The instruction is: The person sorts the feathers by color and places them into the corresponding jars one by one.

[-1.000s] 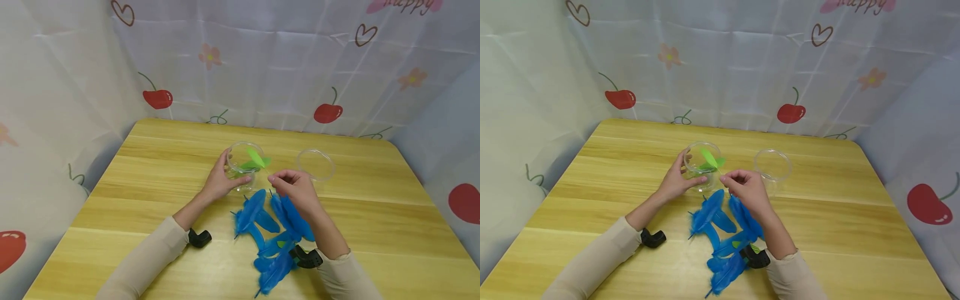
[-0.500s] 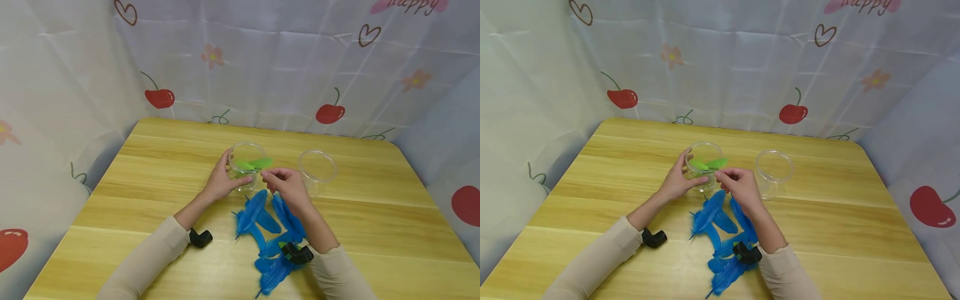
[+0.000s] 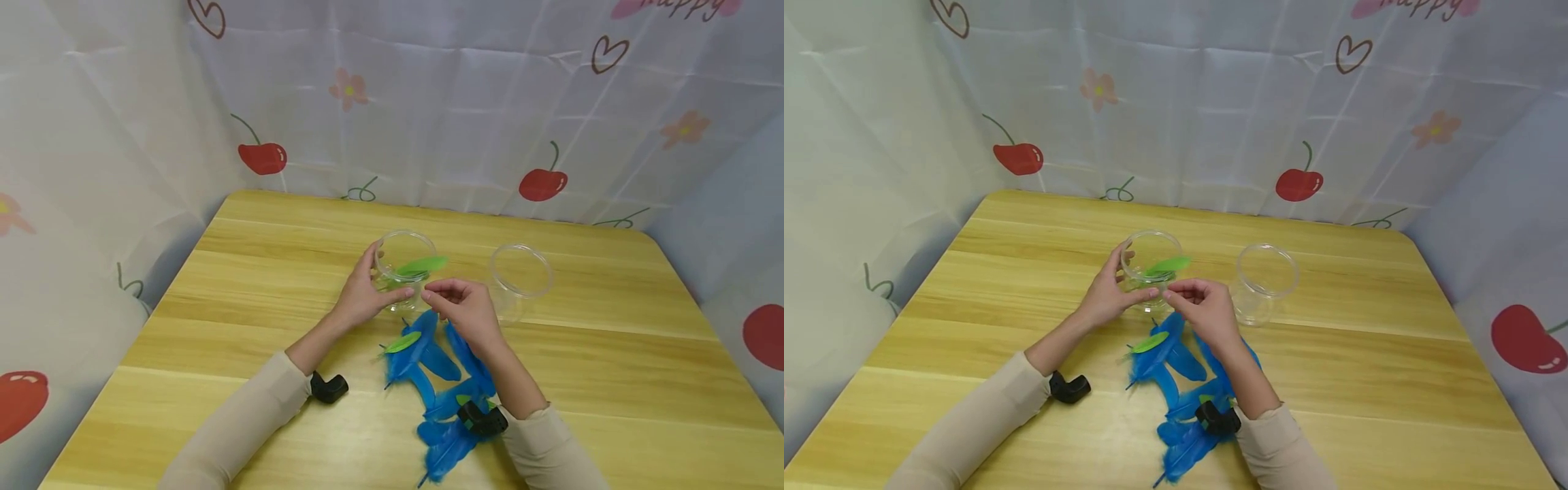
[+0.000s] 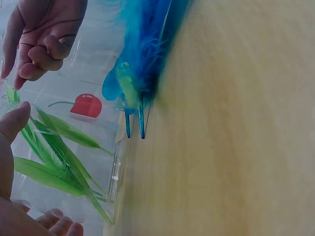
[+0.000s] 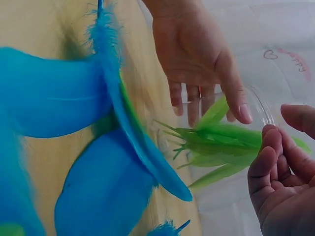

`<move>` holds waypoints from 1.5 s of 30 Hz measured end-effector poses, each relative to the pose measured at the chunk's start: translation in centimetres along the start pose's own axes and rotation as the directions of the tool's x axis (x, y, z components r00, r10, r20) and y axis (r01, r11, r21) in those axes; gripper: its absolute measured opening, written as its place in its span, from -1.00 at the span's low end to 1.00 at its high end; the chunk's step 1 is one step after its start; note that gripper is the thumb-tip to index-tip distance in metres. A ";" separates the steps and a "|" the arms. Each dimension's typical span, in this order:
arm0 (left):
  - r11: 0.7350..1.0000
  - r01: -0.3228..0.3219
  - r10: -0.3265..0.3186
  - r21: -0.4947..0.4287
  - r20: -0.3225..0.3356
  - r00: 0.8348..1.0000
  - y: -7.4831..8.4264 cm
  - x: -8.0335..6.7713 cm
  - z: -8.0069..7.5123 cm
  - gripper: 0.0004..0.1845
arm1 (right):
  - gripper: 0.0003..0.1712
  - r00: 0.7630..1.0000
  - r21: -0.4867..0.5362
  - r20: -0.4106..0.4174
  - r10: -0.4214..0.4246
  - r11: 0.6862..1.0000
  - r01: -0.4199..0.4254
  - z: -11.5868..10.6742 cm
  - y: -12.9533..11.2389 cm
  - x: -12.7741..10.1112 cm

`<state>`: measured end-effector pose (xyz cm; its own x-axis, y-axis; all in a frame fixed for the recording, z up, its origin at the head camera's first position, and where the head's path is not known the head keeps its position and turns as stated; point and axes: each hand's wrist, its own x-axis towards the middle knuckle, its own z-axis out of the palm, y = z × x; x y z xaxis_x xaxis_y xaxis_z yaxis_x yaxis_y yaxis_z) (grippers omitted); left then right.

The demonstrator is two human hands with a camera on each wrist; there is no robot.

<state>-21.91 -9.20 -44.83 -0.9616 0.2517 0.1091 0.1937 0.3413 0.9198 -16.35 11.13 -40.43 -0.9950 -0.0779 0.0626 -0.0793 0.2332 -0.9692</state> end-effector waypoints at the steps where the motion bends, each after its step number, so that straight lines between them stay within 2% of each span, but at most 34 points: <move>1: 1.000 0.000 0.000 0.001 0.000 1.000 0.1 0.0 0.0 0.12 | -0.75 1.000 0.003 -0.001 0.004 1.000 -0.004 0.0 0.0 -0.1; 8: 1.000 0.001 -0.001 -0.005 0.000 1.000 0.2 -0.1 0.0 0.13 | -0.76 1.000 0.024 -0.009 0.022 0.999 -0.022 -0.1 0.1 -0.1; 14: 1.000 -0.001 0.001 0.006 -0.002 1.000 0.1 0.0 0.1 0.12 | -0.75 0.998 -0.005 0.015 0.058 0.998 -0.058 -0.4 0.8 -0.3; 20: 1.000 0.002 -0.001 0.015 -0.002 1.000 0.2 0.0 0.1 0.12 | -0.73 0.985 -0.105 0.104 0.136 0.987 -0.126 -1.0 1.8 -0.7; 25: 1.000 -0.006 0.006 0.012 0.000 1.000 0.1 0.0 0.0 0.13 | -0.70 0.965 -0.193 0.190 0.181 0.970 -0.144 -1.2 2.8 -0.7; 30: 1.000 -0.011 0.012 0.011 -0.001 1.000 0.1 0.0 0.1 0.13 | -0.69 0.944 -0.236 0.245 0.223 0.958 -0.164 -1.1 3.4 -0.7; 36: 1.000 -0.016 0.016 0.011 0.004 1.000 0.0 0.0 0.0 0.12 | -0.70 0.929 -0.286 0.276 0.246 0.944 -0.165 -0.5 3.5 -0.6; 45: 1.000 -0.018 0.018 0.005 0.003 1.000 -0.1 0.0 -0.1 0.12 | -0.72 0.914 -0.354 0.334 0.230 0.929 -0.105 0.4 4.0 -0.3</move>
<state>-21.96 -9.29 -44.87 -0.9574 0.2605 0.1249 0.2123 0.3415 0.9156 -16.39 11.74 -44.41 -0.9076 -0.3409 -0.2452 0.0089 0.5681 -0.8229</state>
